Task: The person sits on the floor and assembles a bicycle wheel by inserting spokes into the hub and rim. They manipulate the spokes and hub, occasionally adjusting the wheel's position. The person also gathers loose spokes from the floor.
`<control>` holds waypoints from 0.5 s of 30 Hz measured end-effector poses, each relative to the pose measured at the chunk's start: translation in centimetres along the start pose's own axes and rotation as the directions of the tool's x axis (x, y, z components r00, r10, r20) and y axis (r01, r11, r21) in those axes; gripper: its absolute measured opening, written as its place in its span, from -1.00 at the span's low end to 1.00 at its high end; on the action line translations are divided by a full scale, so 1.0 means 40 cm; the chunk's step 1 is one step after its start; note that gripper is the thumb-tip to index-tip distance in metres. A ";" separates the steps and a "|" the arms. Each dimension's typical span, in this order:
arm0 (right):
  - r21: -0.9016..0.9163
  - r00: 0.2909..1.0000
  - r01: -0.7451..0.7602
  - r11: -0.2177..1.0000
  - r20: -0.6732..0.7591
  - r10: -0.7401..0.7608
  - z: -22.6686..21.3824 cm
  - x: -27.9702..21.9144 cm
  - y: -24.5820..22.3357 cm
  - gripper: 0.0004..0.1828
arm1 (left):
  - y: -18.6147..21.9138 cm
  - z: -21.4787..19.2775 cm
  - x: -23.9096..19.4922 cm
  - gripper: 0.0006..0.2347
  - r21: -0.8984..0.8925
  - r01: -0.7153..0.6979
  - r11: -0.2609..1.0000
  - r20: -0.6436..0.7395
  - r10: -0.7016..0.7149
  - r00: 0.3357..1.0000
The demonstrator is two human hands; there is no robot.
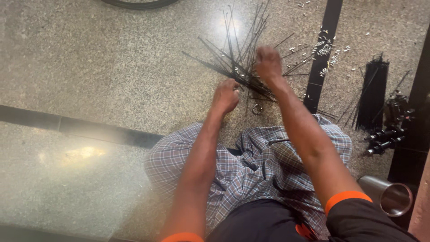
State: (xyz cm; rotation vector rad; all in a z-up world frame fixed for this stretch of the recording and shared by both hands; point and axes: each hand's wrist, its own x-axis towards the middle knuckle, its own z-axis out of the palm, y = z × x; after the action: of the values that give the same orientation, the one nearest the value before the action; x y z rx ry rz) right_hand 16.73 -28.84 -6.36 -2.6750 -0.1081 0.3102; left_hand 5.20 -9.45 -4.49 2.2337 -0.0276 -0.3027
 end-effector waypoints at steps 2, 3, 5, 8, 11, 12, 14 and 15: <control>-0.190 0.981 0.190 0.963 -0.001 -0.194 -0.021 0.038 -0.010 -0.67 | 0.006 -0.002 -0.002 -0.80 -0.039 0.061 0.997 0.000 -0.061 0.998; -0.251 0.959 0.281 0.926 0.042 -0.279 -0.037 0.061 -0.018 -0.60 | 0.009 -0.004 -0.006 -0.80 -0.059 0.092 0.994 0.002 -0.092 0.996; -0.310 0.913 0.407 0.859 0.126 -0.387 -0.075 0.091 -0.044 -0.44 | 0.021 -0.016 -0.005 -0.81 -0.029 0.079 0.996 -0.012 -0.079 0.997; -0.288 0.885 0.449 0.846 0.276 -0.376 -0.129 0.127 -0.106 -0.27 | 0.042 -0.038 0.006 -0.80 -0.052 0.211 0.976 0.053 -0.208 0.977; -0.262 0.875 0.370 0.891 0.421 -0.239 -0.157 0.114 -0.141 -0.45 | 0.045 -0.053 0.005 -0.78 -0.053 0.258 0.965 0.023 -0.257 0.966; -0.268 0.875 0.372 0.889 0.422 -0.239 -0.162 0.102 -0.140 -0.56 | 0.047 -0.052 0.003 -0.77 -0.047 0.244 0.969 -0.008 -0.245 0.969; -0.314 0.863 0.389 0.866 0.453 -0.223 -0.160 0.085 -0.140 -0.71 | 0.052 -0.053 0.007 -0.73 -0.036 0.251 0.967 -0.025 -0.252 0.967; -0.354 0.852 0.404 0.843 0.481 -0.206 -0.154 0.079 -0.141 -0.74 | 0.054 -0.056 0.013 -0.71 -0.029 0.252 0.967 -0.037 -0.253 0.967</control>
State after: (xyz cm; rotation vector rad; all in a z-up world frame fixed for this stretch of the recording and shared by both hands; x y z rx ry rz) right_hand 21.11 -25.97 0.89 -2.9110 -0.8438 0.8516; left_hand 6.40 -9.15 -1.58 2.2197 0.2829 -0.3935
